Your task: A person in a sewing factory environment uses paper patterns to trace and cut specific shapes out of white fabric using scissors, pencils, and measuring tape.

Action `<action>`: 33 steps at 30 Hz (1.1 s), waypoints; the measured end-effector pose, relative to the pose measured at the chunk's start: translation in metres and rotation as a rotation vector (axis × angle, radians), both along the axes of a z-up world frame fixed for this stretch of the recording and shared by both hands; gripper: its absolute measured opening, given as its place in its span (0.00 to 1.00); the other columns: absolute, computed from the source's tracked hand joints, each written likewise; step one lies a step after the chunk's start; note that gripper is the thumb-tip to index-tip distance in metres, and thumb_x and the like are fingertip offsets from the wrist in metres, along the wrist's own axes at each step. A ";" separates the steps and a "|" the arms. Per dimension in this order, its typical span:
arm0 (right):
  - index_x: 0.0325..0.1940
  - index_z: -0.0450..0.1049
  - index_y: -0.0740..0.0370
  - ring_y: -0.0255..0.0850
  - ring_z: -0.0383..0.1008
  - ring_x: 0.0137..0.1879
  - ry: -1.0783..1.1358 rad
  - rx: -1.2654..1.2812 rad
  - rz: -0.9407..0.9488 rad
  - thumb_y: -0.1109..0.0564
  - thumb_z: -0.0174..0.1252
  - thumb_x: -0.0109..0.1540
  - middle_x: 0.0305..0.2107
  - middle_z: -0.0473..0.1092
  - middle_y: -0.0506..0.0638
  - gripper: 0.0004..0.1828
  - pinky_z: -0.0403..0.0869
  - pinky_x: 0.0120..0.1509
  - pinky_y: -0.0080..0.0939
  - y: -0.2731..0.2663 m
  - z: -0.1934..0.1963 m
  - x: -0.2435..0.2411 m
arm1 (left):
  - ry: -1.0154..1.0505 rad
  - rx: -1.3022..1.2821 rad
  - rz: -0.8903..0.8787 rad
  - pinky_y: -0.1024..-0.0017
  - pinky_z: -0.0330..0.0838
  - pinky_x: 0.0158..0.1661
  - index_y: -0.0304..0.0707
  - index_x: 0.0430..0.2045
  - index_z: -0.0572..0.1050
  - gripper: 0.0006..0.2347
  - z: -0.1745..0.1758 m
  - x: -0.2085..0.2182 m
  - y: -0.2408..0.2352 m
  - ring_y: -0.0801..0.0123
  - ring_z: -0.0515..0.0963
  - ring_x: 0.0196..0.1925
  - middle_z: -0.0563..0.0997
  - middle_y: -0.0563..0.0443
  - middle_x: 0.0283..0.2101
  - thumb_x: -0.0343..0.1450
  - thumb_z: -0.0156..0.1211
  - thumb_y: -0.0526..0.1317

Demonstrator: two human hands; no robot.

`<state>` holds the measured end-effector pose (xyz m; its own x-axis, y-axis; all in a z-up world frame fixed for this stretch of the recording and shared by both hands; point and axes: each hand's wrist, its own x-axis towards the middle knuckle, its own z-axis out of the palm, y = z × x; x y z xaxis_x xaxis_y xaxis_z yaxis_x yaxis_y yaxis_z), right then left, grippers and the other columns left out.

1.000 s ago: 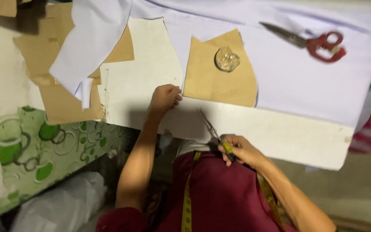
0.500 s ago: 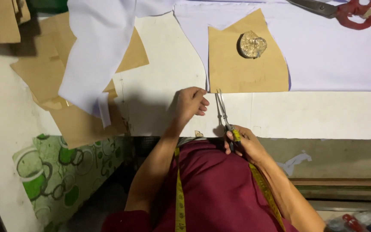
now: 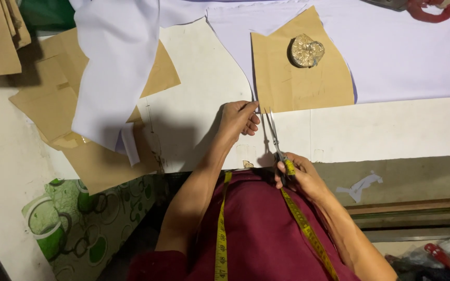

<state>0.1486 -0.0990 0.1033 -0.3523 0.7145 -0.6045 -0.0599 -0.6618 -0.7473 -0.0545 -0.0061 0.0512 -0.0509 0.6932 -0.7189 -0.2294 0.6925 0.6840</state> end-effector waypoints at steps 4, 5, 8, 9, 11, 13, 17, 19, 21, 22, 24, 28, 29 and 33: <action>0.31 0.72 0.69 0.44 0.75 0.18 -0.030 -0.096 0.029 0.43 0.64 0.61 0.16 0.69 0.59 0.24 0.61 0.12 0.32 -0.006 0.001 -0.001 | 0.013 0.035 -0.036 0.75 0.78 0.12 0.19 0.34 0.77 0.11 -0.016 -0.004 -0.004 0.65 0.80 0.13 0.78 0.38 0.19 0.70 0.58 0.36; 0.32 0.72 0.69 0.46 0.78 0.20 -0.030 -0.116 0.034 0.43 0.64 0.61 0.17 0.71 0.61 0.24 0.62 0.12 0.32 -0.007 -0.001 0.000 | 0.011 0.049 -0.050 0.76 0.77 0.12 0.19 0.35 0.77 0.10 -0.021 -0.005 -0.004 0.65 0.79 0.13 0.79 0.38 0.19 0.70 0.58 0.35; 0.33 0.72 0.70 0.47 0.79 0.21 -0.044 -0.135 0.061 0.40 0.63 0.60 0.18 0.72 0.62 0.26 0.63 0.12 0.32 -0.006 -0.001 -0.003 | 0.033 0.076 -0.067 0.77 0.76 0.11 0.20 0.34 0.77 0.09 -0.017 -0.006 -0.004 0.66 0.79 0.12 0.79 0.39 0.19 0.70 0.58 0.34; 0.33 0.72 0.70 0.47 0.79 0.21 -0.044 -0.136 0.058 0.40 0.63 0.60 0.18 0.72 0.62 0.26 0.63 0.12 0.32 -0.006 -0.005 -0.005 | 0.033 0.075 -0.070 0.77 0.76 0.11 0.20 0.34 0.77 0.09 -0.019 -0.006 -0.003 0.66 0.79 0.12 0.79 0.39 0.19 0.70 0.58 0.34; 0.34 0.71 0.71 0.49 0.79 0.22 -0.038 -0.118 0.066 0.38 0.63 0.60 0.19 0.72 0.65 0.29 0.64 0.13 0.33 -0.006 -0.012 -0.007 | 0.044 0.100 -0.084 0.77 0.76 0.11 0.20 0.34 0.77 0.09 -0.021 -0.006 -0.003 0.67 0.79 0.12 0.79 0.39 0.19 0.70 0.58 0.34; 0.33 0.70 0.70 0.49 0.80 0.23 -0.047 -0.117 0.058 0.39 0.64 0.60 0.19 0.72 0.65 0.28 0.63 0.14 0.32 -0.004 -0.017 -0.013 | 0.038 0.114 -0.091 0.77 0.76 0.11 0.20 0.34 0.77 0.09 -0.023 -0.007 -0.005 0.67 0.79 0.12 0.79 0.39 0.19 0.70 0.59 0.34; 0.31 0.71 0.68 0.49 0.81 0.24 -0.065 -0.062 0.014 0.43 0.66 0.61 0.19 0.73 0.64 0.24 0.64 0.15 0.32 -0.008 -0.047 -0.018 | 0.064 0.135 -0.116 0.78 0.75 0.11 0.21 0.32 0.77 0.08 -0.021 -0.007 -0.004 0.67 0.79 0.12 0.79 0.40 0.18 0.70 0.58 0.34; 0.31 0.71 0.68 0.48 0.81 0.24 -0.071 -0.059 -0.010 0.44 0.67 0.61 0.18 0.72 0.64 0.23 0.64 0.15 0.31 -0.004 -0.042 -0.024 | 0.065 0.141 -0.113 0.78 0.75 0.11 0.21 0.32 0.77 0.08 -0.024 -0.007 -0.006 0.67 0.79 0.12 0.79 0.40 0.18 0.70 0.57 0.33; 0.31 0.71 0.68 0.48 0.80 0.23 -0.076 -0.055 -0.033 0.45 0.67 0.61 0.18 0.72 0.63 0.22 0.63 0.14 0.31 -0.003 -0.044 -0.028 | 0.066 0.147 -0.110 0.78 0.75 0.11 0.21 0.33 0.77 0.08 -0.023 -0.007 -0.007 0.67 0.79 0.12 0.79 0.40 0.18 0.70 0.56 0.33; 0.30 0.71 0.67 0.48 0.80 0.23 -0.073 -0.050 -0.051 0.45 0.67 0.61 0.17 0.72 0.63 0.22 0.63 0.14 0.30 -0.003 -0.049 -0.029 | 0.061 0.150 -0.102 0.78 0.75 0.11 0.21 0.32 0.77 0.07 -0.020 -0.007 -0.007 0.67 0.79 0.12 0.79 0.40 0.18 0.70 0.57 0.33; 0.30 0.71 0.67 0.48 0.80 0.22 -0.068 -0.044 -0.068 0.45 0.68 0.61 0.17 0.71 0.63 0.22 0.63 0.14 0.30 -0.004 -0.052 -0.030 | 0.056 0.153 -0.092 0.78 0.74 0.11 0.21 0.32 0.77 0.07 -0.018 -0.006 -0.007 0.67 0.79 0.12 0.79 0.39 0.19 0.70 0.57 0.33; 0.31 0.73 0.69 0.45 0.79 0.20 -0.032 -0.023 -0.116 0.51 0.67 0.62 0.15 0.71 0.60 0.17 0.64 0.14 0.29 -0.007 -0.057 -0.033 | 0.073 0.171 -0.092 0.78 0.74 0.11 0.21 0.32 0.77 0.07 -0.018 -0.006 -0.008 0.67 0.79 0.12 0.79 0.39 0.18 0.69 0.57 0.32; 0.31 0.74 0.69 0.45 0.79 0.19 -0.017 -0.012 -0.129 0.53 0.67 0.62 0.15 0.71 0.60 0.15 0.65 0.15 0.29 -0.008 -0.061 -0.033 | 0.076 0.176 -0.091 0.78 0.74 0.11 0.21 0.32 0.77 0.07 -0.018 -0.006 -0.009 0.67 0.78 0.12 0.79 0.39 0.18 0.69 0.56 0.32; 0.30 0.73 0.69 0.44 0.78 0.18 0.007 0.014 -0.150 0.57 0.65 0.63 0.14 0.71 0.59 0.13 0.65 0.16 0.28 -0.015 -0.081 -0.033 | 0.082 0.181 -0.083 0.78 0.74 0.11 0.21 0.32 0.76 0.07 -0.015 -0.006 -0.009 0.67 0.78 0.12 0.79 0.38 0.18 0.69 0.56 0.32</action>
<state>0.1161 -0.1136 0.0220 -0.2455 0.7677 -0.5920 -0.1623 -0.6346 -0.7556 -0.0603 -0.0154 0.0359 -0.0410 0.8146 -0.5785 -0.1153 0.5713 0.8126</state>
